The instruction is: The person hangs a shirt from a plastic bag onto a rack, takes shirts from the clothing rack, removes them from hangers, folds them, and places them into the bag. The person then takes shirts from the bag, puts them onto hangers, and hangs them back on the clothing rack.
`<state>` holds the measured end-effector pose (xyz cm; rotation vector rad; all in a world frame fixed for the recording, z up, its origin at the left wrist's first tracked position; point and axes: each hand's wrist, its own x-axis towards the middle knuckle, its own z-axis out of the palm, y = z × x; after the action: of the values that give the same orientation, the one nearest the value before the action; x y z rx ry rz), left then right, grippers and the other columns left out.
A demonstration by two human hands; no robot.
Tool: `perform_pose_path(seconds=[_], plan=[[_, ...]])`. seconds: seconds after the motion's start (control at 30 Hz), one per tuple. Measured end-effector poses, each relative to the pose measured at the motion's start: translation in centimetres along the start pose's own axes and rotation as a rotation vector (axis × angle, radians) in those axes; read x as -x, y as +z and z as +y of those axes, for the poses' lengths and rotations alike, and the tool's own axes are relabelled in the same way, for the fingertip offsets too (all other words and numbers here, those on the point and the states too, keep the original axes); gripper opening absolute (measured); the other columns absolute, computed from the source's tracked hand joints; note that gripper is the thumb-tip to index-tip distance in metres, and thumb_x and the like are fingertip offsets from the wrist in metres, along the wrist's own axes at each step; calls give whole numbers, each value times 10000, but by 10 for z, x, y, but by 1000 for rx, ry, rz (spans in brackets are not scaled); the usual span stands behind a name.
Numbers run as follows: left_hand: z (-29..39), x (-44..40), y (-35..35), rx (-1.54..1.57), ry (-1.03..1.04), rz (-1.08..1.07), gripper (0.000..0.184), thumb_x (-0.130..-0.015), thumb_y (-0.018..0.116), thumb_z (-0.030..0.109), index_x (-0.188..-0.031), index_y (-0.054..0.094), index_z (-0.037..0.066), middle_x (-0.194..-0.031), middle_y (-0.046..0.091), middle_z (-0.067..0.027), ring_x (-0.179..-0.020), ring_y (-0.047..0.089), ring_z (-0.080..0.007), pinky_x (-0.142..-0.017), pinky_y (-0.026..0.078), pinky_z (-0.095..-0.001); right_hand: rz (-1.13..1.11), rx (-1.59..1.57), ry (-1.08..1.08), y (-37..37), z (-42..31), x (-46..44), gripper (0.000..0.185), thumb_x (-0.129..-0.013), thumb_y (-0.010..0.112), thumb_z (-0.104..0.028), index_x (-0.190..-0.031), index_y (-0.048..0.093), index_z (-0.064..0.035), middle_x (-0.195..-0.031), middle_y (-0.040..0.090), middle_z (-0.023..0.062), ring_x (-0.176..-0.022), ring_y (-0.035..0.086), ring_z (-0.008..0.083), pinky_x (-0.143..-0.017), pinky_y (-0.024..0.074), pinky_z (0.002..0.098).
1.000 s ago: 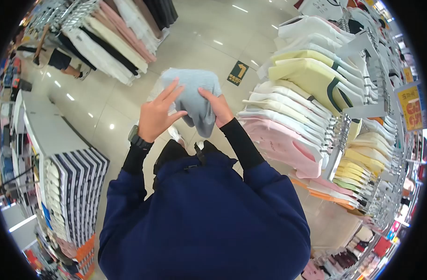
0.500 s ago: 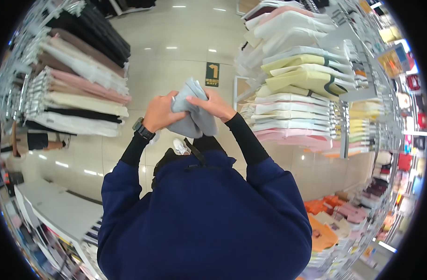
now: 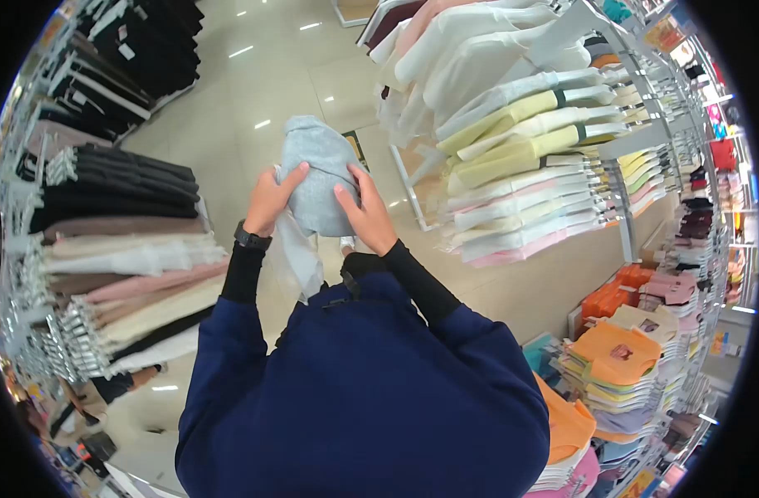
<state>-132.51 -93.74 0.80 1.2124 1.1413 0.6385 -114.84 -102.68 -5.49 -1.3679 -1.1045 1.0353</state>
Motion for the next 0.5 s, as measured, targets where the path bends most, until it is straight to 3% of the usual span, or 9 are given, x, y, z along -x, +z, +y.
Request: perform_pose_path(seconds=[0.13,0.23,0.27,0.37,0.4,0.5], plan=[[17,-74,-7,196,-78,-47,522,-907,695,430,-1129,624,-37,-958,686,-63,-817,641,-107,-664,487,-262,109,-297,141,6,5,-84,749,-962,597,-433,-1473,299,27,-1488,379,227,-1359,410,295,-1116,327,388],[33,-120,-27,148,-139,-14,546,-919,669,466,-1166,602,-17,-987,672,-52,-826,631,-96,-641,469,-249,320,-229,323,4,23,-126,797,-944,615,-472,-1486,283,10,-1494,366,209,-1353,410,289,-1112,329,388],[32,-134,-35,137,-154,-17,554,-921,662,477,-1170,596,-12,-995,669,-49,-827,629,-95,-636,465,-245,313,-413,513,0,31,-140,810,-922,632,-517,-1473,320,-11,-1458,422,173,-1317,450,272,-1089,370,389],[44,-167,-51,144,-171,-28,569,-923,652,494,-1189,581,-5,-1012,663,-46,-825,630,-98,-626,459,-238,-103,-952,668,-21,22,-173,657,-954,607,-471,-1453,379,-110,-1384,497,113,-1275,500,225,-1009,455,409],[48,-178,-58,150,-170,-30,574,-923,650,496,-1196,576,-3,-1016,662,-45,-824,632,-100,-624,458,-236,-97,-1037,658,-19,27,-185,587,-963,611,-438,-1413,441,-102,-1308,570,91,-1183,574,208,-958,499,399],[43,-221,-87,200,-217,-73,579,-931,641,495,-1226,568,3,-1054,667,-69,-864,650,-109,-645,476,-243,-12,-768,564,-17,46,-229,531,-944,662,-390,-1333,524,-57,-1217,623,68,-1126,602,186,-952,495,395]])
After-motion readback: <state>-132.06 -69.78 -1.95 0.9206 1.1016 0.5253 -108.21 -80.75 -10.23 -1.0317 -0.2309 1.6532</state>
